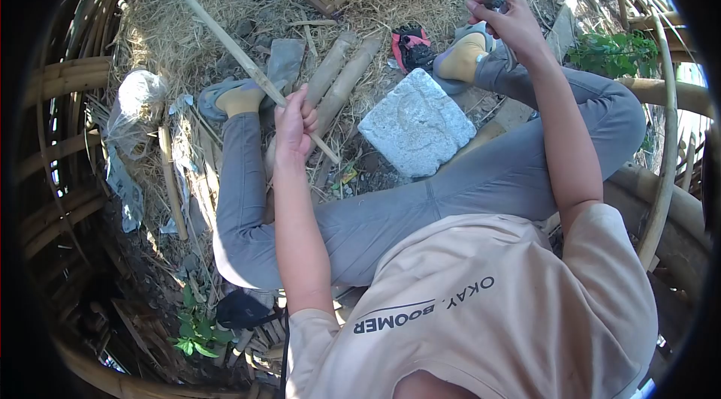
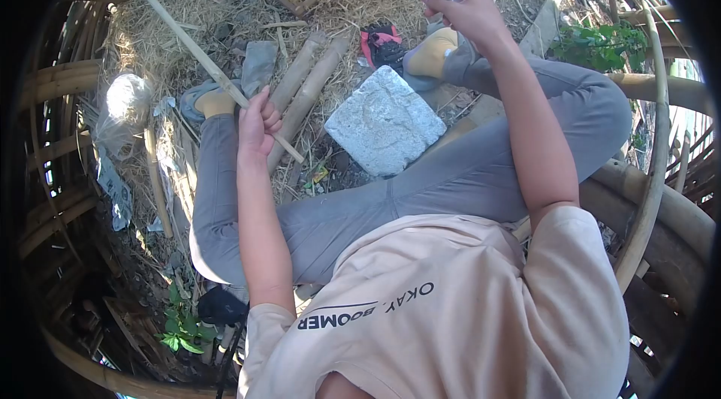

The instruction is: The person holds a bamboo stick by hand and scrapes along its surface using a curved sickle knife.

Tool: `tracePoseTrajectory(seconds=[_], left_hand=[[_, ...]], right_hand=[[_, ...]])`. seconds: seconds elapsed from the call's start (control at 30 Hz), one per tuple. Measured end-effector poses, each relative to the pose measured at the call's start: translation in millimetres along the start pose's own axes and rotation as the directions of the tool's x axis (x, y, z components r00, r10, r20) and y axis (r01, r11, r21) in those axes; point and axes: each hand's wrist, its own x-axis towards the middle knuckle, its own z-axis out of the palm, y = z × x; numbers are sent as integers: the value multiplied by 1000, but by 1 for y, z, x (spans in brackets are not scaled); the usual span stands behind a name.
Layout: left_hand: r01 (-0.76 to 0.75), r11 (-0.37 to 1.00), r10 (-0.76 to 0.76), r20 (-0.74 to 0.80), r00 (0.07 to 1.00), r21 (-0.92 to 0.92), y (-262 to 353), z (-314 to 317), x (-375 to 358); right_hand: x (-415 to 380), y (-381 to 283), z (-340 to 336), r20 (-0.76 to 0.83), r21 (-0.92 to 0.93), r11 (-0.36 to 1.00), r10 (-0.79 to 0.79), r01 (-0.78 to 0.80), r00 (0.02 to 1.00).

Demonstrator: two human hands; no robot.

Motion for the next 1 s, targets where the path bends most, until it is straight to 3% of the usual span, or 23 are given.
tracePoseTrajectory(seconds=[0.03, 0.13, 0.23, 0.33, 0.43, 0.6, 0.73, 0.77, 0.87, 1.0], left_hand=[[-52, 996, 53, -17, 998, 69, 1, 2, -1], [10, 999, -13, 87, 996, 37, -7, -11, 7], [218, 975, -220, 317, 923, 41, -14, -23, 15], [310, 939, -344, 429, 835, 150, -25, -17, 18], [342, 931, -360, 462, 811, 124, -33, -11, 20], [294, 949, -314, 460, 830, 117, -25, -14, 16], [144, 965, -221, 387, 895, 217, 3, 23, -29], [150, 970, -222, 442, 869, 190, 5, 32, -38], [158, 983, -183, 544, 819, 92, 1, 52, -57], [104, 994, -110, 357, 927, 38, -17, 71, -55]], right_hand=[[1, 1, 1, 1, -12, 1000, 2, -2, 1000], [0, -1, 2, 6, -14, 1000, 3, -3, 1000], [-3, -4, 6, 16, -15, 1000, 3, -3, 1000], [-2, -2, 8, 35, -35, 999, 5, -4, 999], [-4, -2, 12, 57, -26, 1000, -3, 5, 998], [-7, -1, 16, 82, -93, 995, -25, 32, 996], [-12, -10, 17, 50, -182, 981, -63, 71, 997], [-13, -10, 17, 38, -201, 975, -92, 98, 995], [-9, -3, 21, 3, -81, 993, -91, 91, 996], [-9, -3, 20, -22, 32, 994, -99, 100, 995]])
